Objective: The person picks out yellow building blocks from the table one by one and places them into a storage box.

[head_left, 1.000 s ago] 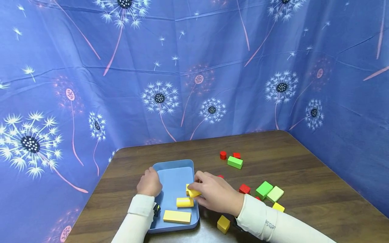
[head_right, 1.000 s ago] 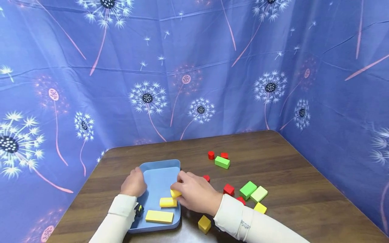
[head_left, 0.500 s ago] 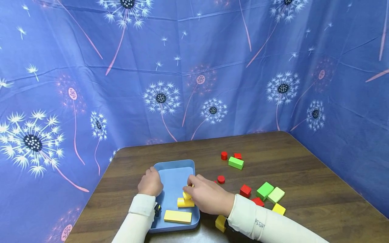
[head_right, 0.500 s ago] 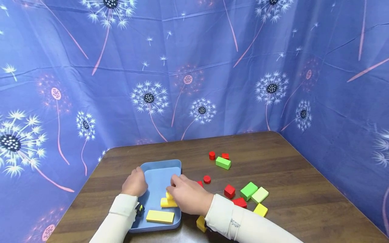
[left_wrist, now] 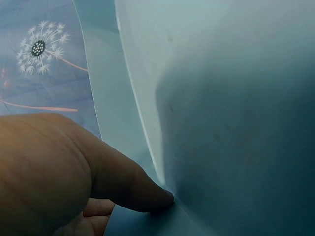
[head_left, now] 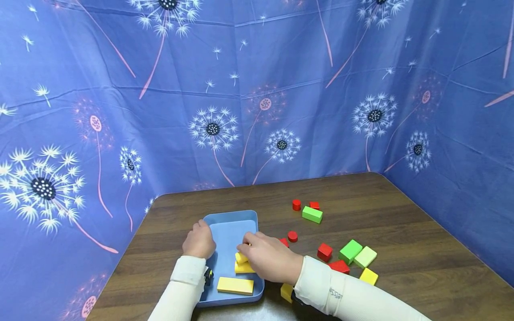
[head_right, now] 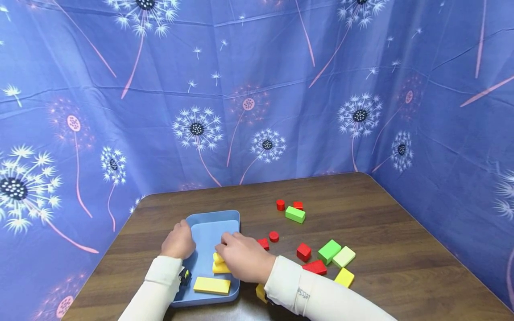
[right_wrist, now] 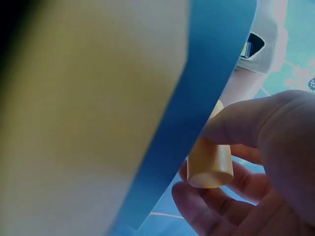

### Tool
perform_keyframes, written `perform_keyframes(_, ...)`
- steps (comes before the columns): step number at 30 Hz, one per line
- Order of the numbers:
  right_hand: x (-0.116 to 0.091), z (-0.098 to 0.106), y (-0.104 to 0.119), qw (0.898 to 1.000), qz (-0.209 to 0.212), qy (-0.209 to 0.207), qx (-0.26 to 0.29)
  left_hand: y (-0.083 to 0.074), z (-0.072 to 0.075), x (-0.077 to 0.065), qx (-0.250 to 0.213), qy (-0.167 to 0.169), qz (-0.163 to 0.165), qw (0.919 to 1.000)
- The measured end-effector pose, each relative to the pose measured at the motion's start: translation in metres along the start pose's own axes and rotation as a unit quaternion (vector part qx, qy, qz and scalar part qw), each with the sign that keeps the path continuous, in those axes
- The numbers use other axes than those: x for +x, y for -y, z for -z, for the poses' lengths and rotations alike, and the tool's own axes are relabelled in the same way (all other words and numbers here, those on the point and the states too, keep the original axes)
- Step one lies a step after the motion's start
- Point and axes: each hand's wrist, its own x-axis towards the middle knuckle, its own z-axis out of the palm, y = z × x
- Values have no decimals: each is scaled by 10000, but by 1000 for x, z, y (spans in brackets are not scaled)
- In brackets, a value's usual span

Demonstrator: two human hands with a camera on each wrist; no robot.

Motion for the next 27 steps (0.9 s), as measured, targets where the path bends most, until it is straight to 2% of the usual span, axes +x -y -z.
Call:
perform_keyframes(11, 11, -11, 6, 9982, -476, 102, 350, -1, -1, 0, 73, 92, 101, 9999)
perform_keyframes(18, 12, -15, 6, 9978, -540, 169, 358, -3, 1, 0, 62, 162, 83, 9998)
perform_keyframes(27, 11, -21, 5, 9979, -558, 34, 337, -2, -1, 1, 86, 176, 114, 9997)
